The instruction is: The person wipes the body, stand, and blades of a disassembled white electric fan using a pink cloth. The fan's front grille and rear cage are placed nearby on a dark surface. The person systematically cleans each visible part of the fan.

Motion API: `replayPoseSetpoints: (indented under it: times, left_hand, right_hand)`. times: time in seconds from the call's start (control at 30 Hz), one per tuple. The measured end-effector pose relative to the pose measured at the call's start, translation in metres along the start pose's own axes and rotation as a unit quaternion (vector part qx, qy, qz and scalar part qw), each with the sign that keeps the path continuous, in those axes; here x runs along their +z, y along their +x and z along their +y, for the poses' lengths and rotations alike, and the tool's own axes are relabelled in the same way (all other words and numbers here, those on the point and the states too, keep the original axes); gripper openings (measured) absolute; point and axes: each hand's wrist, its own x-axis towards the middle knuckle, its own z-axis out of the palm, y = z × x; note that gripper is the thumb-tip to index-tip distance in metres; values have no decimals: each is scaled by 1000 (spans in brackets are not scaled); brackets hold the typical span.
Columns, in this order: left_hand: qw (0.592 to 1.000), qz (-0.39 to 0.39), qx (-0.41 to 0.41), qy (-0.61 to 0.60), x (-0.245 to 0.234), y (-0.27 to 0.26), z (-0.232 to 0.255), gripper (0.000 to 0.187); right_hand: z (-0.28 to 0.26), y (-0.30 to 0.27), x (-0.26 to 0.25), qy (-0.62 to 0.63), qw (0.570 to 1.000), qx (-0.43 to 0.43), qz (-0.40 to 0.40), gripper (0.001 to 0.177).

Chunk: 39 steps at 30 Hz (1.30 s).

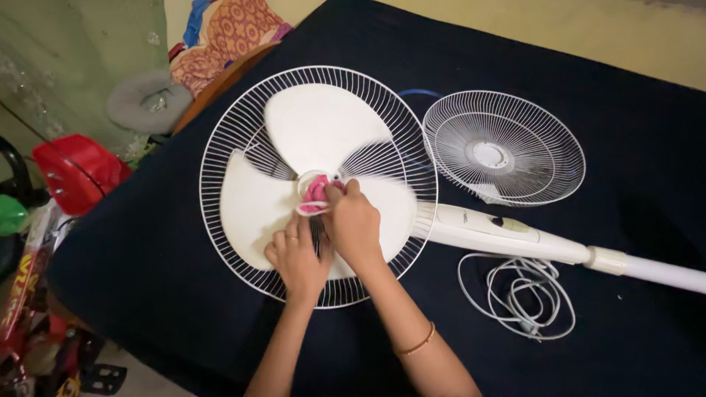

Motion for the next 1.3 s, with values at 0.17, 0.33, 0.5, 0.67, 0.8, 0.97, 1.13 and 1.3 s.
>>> replayPoseSetpoints:
  times: [0.17, 0.33, 0.5, 0.67, 0.8, 0.97, 1.13, 1.3]
  left_hand:
    - [992, 9, 61, -106, -6, -13, 5, 63]
    - [958, 31, 106, -265, -4, -13, -2, 53]
    - [941, -24, 114, -317, 14, -18, -6, 41]
    - [866, -45, 70, -493, 33, -28, 13, 59]
    - [854, -82, 38, -513, 35, -31, 22, 64]
    - [887, -103, 84, -442, 42, -31, 22, 62]
    - [917, -104, 94, -373, 42, -37, -5, 49]
    - [917, -145, -13, -372, 23, -32, -22, 39]
  right_hand:
    - [-2, -1, -1, 43, 999, 11, -5, 58]
    - [-4, -11, -6, 51, 998, 40, -16, 53]
    - [-7, -11, 3, 16, 1000, 18, 1, 54]
    - [-6, -14, 11, -23, 1000, 14, -12, 45]
    - [-6, -24, 10, -36, 999, -30, -12, 44]
    - [-11, -23, 11, -19, 998, -63, -14, 41]
    - [-10, -27, -7, 73, 989, -42, -117, 43]
    - [-5, -35, -31, 105, 984, -14, -142, 38]
